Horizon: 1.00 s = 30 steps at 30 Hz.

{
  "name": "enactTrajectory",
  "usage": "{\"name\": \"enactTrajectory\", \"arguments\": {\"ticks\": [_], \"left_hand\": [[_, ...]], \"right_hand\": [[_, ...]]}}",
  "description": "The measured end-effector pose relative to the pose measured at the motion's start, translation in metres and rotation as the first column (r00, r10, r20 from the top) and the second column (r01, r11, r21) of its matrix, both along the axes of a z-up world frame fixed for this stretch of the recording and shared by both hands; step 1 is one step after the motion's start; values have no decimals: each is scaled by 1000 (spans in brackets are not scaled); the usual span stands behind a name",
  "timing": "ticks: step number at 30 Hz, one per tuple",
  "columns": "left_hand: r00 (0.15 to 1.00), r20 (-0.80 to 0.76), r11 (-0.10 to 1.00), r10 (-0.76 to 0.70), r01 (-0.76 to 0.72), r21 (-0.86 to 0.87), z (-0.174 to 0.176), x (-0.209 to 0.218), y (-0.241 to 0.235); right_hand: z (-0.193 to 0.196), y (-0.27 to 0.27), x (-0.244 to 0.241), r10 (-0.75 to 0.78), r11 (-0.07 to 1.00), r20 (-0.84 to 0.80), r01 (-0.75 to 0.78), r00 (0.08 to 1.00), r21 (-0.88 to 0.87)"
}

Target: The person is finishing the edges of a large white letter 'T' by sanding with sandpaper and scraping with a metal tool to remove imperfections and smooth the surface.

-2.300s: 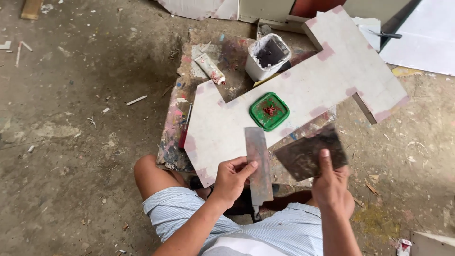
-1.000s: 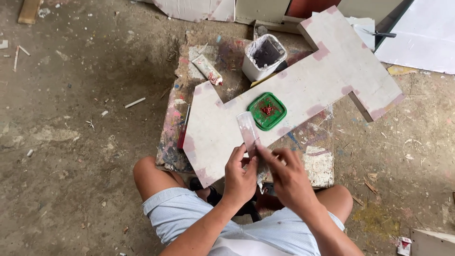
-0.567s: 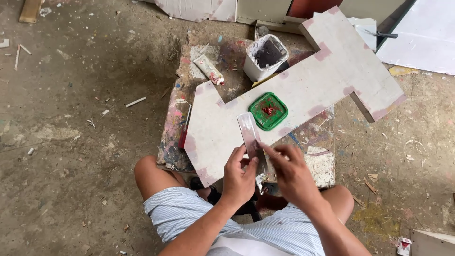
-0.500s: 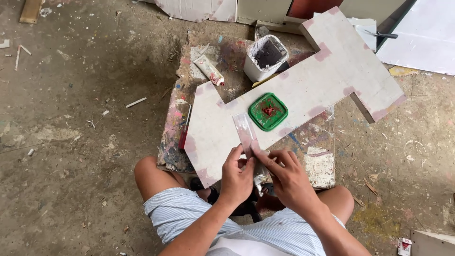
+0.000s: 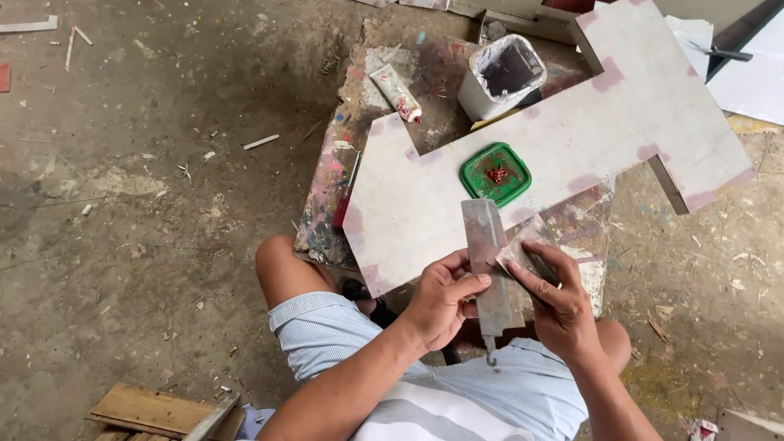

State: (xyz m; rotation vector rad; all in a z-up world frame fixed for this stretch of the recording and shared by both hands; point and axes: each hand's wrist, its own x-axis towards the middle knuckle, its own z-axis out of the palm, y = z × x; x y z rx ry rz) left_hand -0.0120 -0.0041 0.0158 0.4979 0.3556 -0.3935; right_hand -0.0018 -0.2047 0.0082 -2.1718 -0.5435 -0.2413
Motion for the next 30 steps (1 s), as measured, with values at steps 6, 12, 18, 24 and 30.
{"name": "enactTrajectory", "arguments": {"ticks": [6, 12, 18, 24, 30], "left_hand": [[998, -2, 998, 58, -58, -24, -3, 7, 20], [998, 57, 889, 26, -49, 455, -18, 18, 30], [959, 281, 898, -47, -82, 432, 7, 12, 12], [839, 335, 765, -429, 140, 629, 19, 8, 18], [669, 231, 464, -707, 192, 865, 5, 8, 34]], "right_hand": [[-30, -41, -1, -45, 972, -66, 29, 997, -233], [38, -34, -4, -355, 800, -525, 542, 774, 258], [25, 24, -13, -128, 748, -688, 525, 714, 406], [36, 27, -13, -375, 795, -565, 568, 735, 213], [69, 22, 12, -366, 543, -760, 786, 538, 295]]}}
